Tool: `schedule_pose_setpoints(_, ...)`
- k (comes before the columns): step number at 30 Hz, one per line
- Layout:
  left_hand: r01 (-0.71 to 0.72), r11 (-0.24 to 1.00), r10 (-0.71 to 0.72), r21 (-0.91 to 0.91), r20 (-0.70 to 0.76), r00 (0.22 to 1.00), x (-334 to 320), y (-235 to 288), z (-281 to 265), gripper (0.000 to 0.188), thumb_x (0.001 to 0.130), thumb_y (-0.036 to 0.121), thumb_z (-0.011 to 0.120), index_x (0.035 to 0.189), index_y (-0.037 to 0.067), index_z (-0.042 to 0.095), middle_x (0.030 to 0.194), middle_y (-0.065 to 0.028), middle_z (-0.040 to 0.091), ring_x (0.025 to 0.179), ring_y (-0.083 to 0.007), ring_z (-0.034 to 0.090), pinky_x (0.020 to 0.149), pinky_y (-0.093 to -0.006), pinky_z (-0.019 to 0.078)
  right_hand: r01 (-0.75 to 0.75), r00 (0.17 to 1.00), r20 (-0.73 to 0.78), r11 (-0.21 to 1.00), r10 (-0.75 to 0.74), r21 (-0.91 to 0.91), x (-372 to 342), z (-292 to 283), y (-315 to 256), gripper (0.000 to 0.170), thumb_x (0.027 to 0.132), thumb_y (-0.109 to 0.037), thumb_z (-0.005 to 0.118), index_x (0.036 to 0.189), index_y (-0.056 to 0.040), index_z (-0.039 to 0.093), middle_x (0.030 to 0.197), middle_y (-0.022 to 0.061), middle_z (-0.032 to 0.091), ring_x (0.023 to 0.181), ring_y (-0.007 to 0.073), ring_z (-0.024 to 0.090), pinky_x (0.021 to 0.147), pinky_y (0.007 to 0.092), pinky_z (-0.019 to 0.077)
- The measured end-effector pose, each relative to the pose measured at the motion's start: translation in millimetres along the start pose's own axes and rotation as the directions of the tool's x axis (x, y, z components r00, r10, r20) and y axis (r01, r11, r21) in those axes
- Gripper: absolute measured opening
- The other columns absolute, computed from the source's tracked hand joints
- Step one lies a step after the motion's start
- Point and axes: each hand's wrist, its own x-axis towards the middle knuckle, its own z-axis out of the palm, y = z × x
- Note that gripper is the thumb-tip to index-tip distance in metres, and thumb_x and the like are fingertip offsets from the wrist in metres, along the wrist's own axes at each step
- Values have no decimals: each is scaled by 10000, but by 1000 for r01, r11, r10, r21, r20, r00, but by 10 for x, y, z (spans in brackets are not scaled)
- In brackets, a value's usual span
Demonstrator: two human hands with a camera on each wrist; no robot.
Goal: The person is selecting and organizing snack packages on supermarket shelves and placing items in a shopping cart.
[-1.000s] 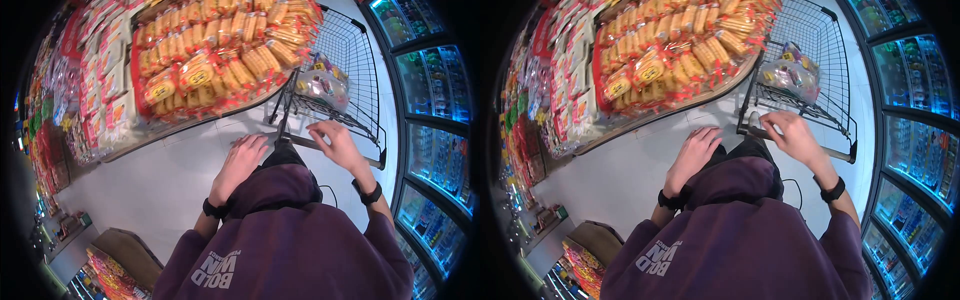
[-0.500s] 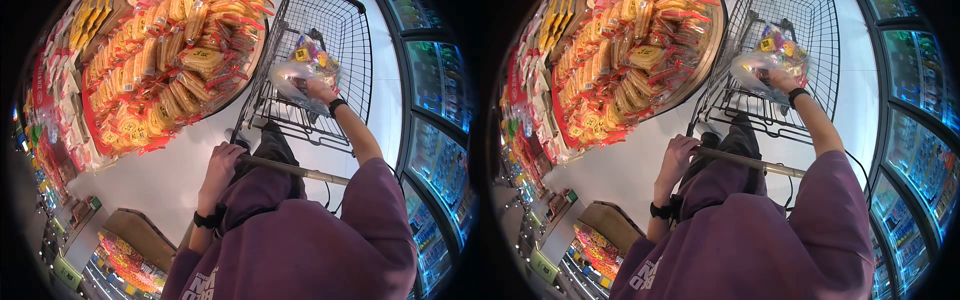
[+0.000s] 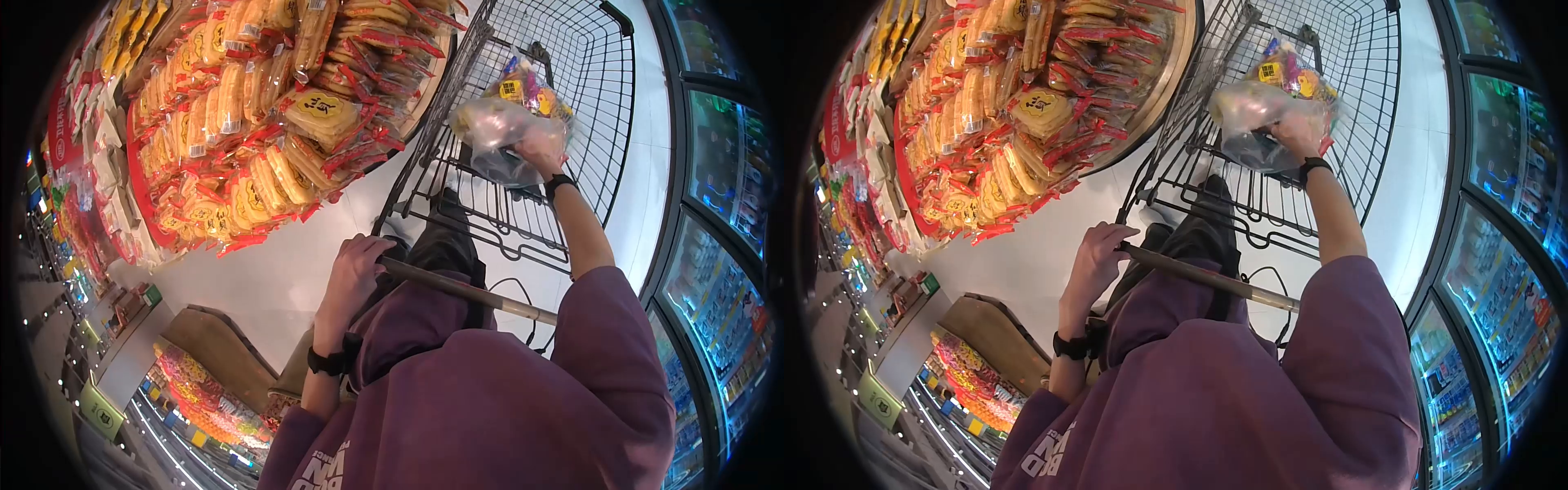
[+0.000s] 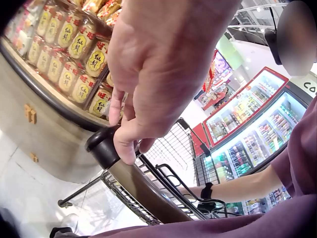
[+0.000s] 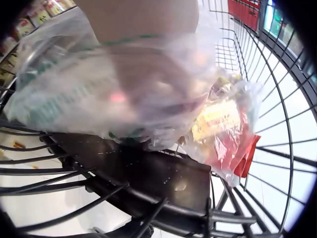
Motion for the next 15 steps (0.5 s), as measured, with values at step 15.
schedule_pose_setpoints(15, -227, 970, 206, -82, -210, 956, -212, -86, 19, 349, 811, 56, 772, 1144, 52, 668, 989, -122, 690, 879, -306, 645, 810, -395, 521, 416, 890, -311, 871, -332, 262, -1988, -1392, -1152, 453, 749, -164, 794, 1113, -28, 560, 806, 200, 678, 739, 387, 671, 696, 453, 523)
